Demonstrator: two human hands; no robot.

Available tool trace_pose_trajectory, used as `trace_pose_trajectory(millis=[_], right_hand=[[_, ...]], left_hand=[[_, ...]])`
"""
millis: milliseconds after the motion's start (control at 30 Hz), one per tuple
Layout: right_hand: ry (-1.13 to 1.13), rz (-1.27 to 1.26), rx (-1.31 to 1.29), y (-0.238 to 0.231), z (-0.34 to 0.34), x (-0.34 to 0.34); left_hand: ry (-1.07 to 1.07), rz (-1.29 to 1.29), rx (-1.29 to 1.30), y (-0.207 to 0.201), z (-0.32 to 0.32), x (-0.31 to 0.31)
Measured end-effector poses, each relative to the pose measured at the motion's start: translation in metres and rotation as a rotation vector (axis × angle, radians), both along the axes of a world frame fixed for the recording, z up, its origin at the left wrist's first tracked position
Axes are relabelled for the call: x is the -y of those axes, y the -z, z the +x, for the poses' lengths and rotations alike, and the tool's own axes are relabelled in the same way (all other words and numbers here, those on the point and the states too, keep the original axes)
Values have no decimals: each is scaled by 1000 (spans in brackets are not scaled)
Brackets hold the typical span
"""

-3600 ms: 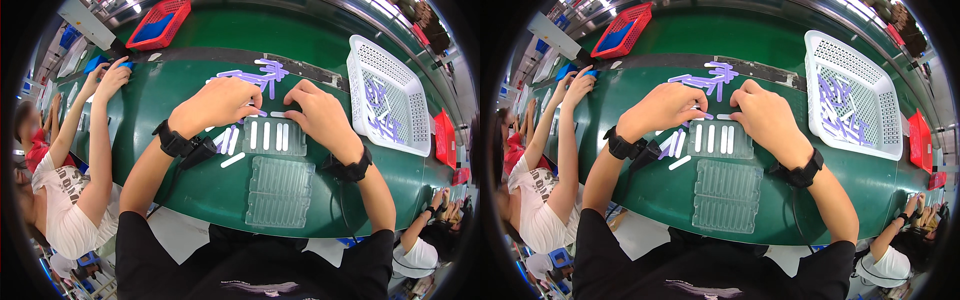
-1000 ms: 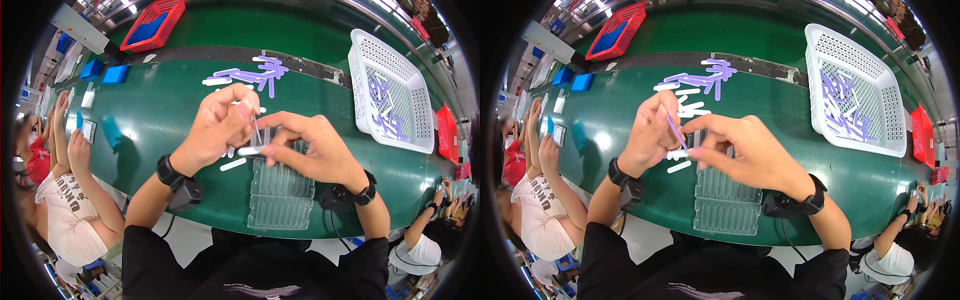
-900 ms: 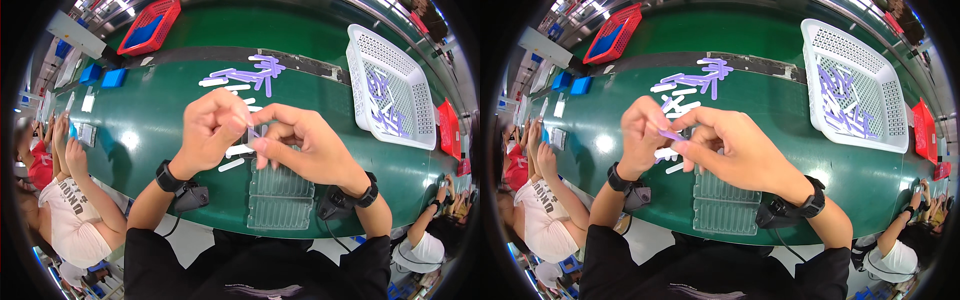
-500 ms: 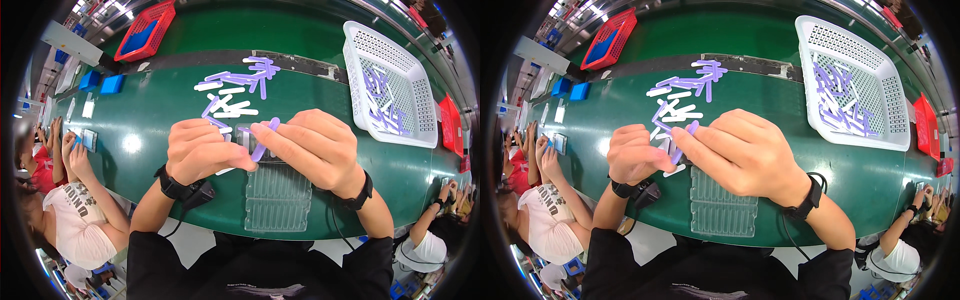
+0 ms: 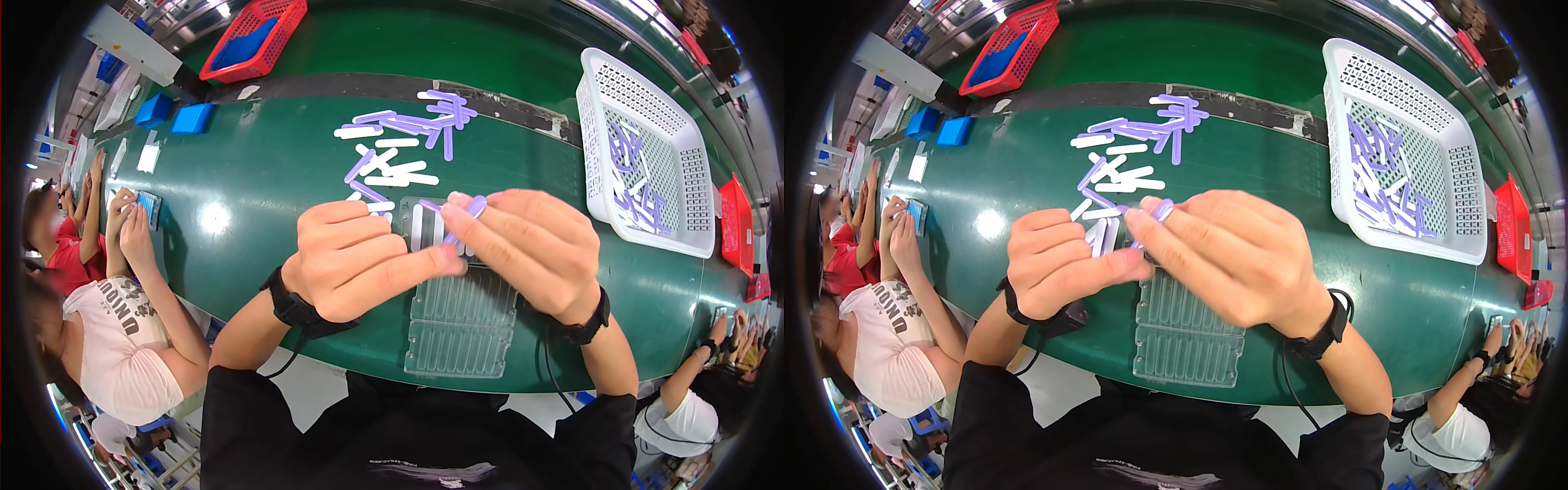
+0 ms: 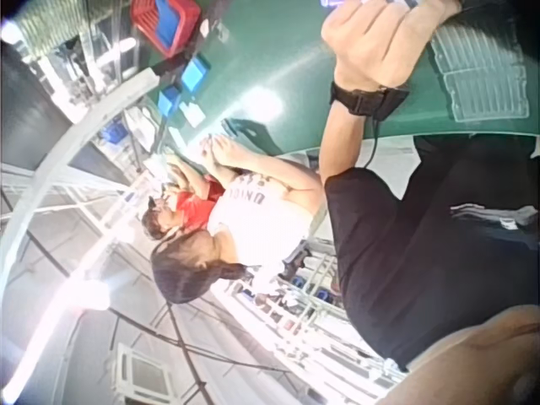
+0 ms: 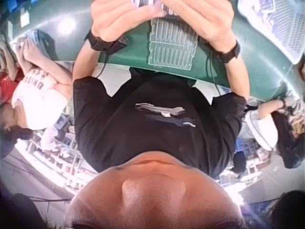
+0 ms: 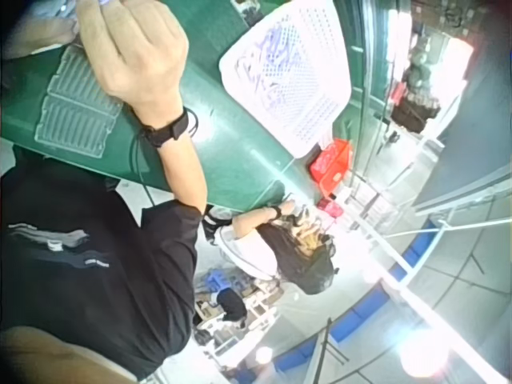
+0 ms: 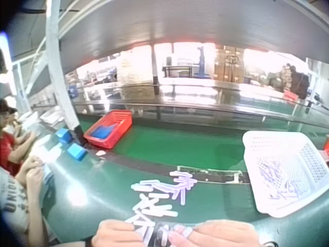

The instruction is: The recorder is assembling small plastic components by placing white and purple plastic strips into designated slots within clear plastic trays.

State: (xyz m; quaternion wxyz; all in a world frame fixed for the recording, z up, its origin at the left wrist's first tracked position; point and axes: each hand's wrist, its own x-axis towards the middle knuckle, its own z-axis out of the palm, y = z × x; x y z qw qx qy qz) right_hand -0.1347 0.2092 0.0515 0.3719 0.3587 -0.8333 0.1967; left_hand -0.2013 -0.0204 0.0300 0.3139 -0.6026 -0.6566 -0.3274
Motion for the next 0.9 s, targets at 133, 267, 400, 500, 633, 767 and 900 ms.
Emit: trace_pose_trajectory(millis=[133,267,400,500,633,767,900], right_hand=[[65,-130,147,16,-9,-7],[86,-231,203,8,-5,-6],[87,-226,172,8,-2,-12],[42,-159,132,12,-4,-18],[30,64,-6,-4,2,-22],[40,205,-241,-7,14,-21],[13,212,-261,-8,16,-20]], left_hand=[[-51,66,41,10,-3,2],[-39,34,38,6,-3,4],[-146,112,11,14,-6,-6],[-157,131,62,24,-14,-10],[-136,90,121,23,-17,-4],[-163,65,98,16,-15,3],[-162,107,106,18,-18,-1]])
